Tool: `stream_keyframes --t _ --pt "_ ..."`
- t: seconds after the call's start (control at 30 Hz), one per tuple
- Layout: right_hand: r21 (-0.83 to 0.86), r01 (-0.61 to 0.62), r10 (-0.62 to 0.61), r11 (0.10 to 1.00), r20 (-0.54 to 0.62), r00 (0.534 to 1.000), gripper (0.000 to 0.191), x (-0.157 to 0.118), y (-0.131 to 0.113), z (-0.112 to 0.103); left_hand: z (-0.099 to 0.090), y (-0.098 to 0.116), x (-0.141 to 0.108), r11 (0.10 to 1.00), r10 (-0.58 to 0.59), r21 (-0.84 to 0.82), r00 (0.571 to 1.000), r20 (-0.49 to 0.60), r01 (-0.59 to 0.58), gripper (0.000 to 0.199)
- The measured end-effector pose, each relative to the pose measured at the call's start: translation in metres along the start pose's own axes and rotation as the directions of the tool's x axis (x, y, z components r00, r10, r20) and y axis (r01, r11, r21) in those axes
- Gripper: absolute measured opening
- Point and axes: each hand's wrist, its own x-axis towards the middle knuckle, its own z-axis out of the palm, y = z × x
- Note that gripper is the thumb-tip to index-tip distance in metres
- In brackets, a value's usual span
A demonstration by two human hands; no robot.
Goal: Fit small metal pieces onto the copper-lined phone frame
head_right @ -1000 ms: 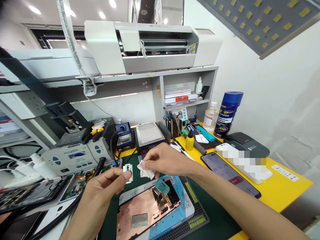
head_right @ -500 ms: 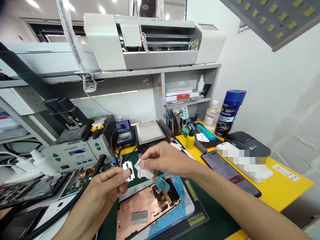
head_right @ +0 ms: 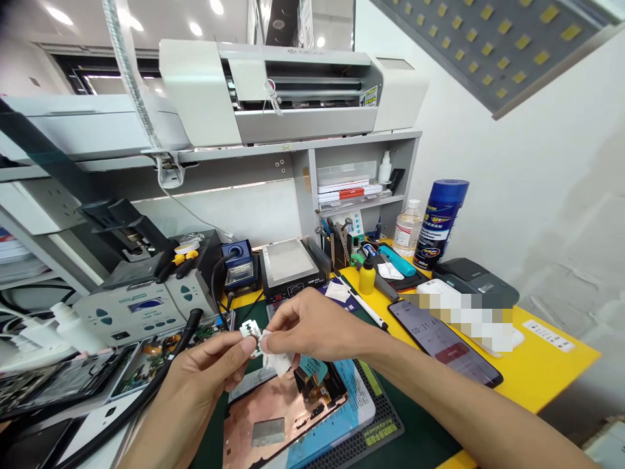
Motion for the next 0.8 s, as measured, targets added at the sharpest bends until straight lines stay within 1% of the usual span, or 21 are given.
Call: stream_keyframes --t 0.1,0.17,0.23,0.27,0.3,0.33,0.37,0.4,0.47,0.5,0.57,0.6,0.67,0.7,0.77,0.8 --pt "-0.036 -0.04 0.041 0.999 0.008 0.999 0.015 0.0 0.0 0.001 0.0 0.002 -0.001 0.995 0.069 0.075 0.998 -0.01 -0.068 0.026" --pt "-0.045 -0.077 0.079 0.996 0.056 0.995 0.021 0.0 0.0 -0.005 -0.002 0.002 -0.001 0.985 0.107 0.141 0.994 -0.02 -0.103 0.025" --pt "-0.078 -0.079 0.088 0.994 0.114 0.99 0.028 -0.001 0.0 -0.019 -0.005 0.001 0.001 0.973 0.136 0.194 0.989 -0.05 -0.124 0.028" --pt "-0.13 -0.065 0.082 0.989 0.129 0.988 0.029 -0.002 0.0 -0.028 -0.007 0.0 0.003 0.971 0.141 0.207 0.987 -0.078 -0.123 0.03" --pt "-0.219 -0.039 0.061 0.975 0.098 0.993 0.029 -0.004 0.001 -0.038 -0.009 -0.002 0.005 0.97 0.143 0.215 0.983 -0.111 -0.117 0.032" --pt "-0.366 -0.029 0.048 0.93 0.043 0.998 0.028 -0.006 0.002 -0.048 -0.011 -0.003 0.007 0.97 0.136 0.219 0.98 -0.143 -0.102 0.035" --pt "-0.532 -0.05 0.055 0.845 -0.007 0.998 0.025 -0.008 0.003 -0.057 -0.012 -0.004 0.008 0.971 0.12 0.225 0.979 -0.164 -0.082 0.037" --pt "-0.661 -0.074 0.064 0.747 -0.039 0.997 0.022 -0.011 0.006 -0.064 -0.013 -0.005 0.01 0.971 0.103 0.232 0.978 -0.179 -0.06 0.04" --pt "-0.752 -0.113 0.104 0.65 -0.06 0.993 0.02 -0.015 0.012 -0.072 -0.014 -0.007 0.012 0.969 0.076 0.246 0.98 -0.183 -0.029 0.044" --pt "-0.764 -0.124 0.123 0.633 -0.059 0.991 0.022 -0.017 0.016 -0.073 -0.013 -0.007 0.012 0.968 0.07 0.248 0.982 -0.177 -0.025 0.044" --pt "-0.764 -0.133 0.142 0.631 -0.054 0.988 0.029 -0.02 0.021 -0.074 -0.013 -0.008 0.011 0.969 0.068 0.243 0.987 -0.147 -0.031 0.041" --pt "-0.761 -0.131 0.139 0.636 -0.054 0.989 0.03 -0.022 0.022 -0.074 -0.013 -0.008 0.011 0.971 0.065 0.236 0.989 -0.135 -0.032 0.039" --pt "-0.744 -0.126 0.107 0.656 -0.073 0.992 0.022 -0.026 0.02 -0.078 -0.014 -0.007 0.009 0.975 0.043 0.22 0.993 -0.113 -0.017 0.036" --pt "-0.736 -0.132 0.083 0.664 -0.103 0.991 0.02 -0.029 0.019 -0.081 -0.015 -0.006 0.008 0.977 0.026 0.213 0.994 -0.104 -0.003 0.035" --pt "-0.721 -0.172 0.039 0.671 -0.196 0.98 0.034 -0.035 0.016 -0.09 -0.017 -0.003 0.007 0.976 -0.011 0.218 0.997 -0.076 0.028 0.035" --pt "-0.703 -0.223 0.037 0.676 -0.269 0.962 0.041 -0.039 0.015 -0.096 -0.018 -0.002 0.006 0.971 -0.029 0.236 0.998 -0.056 0.041 0.036"
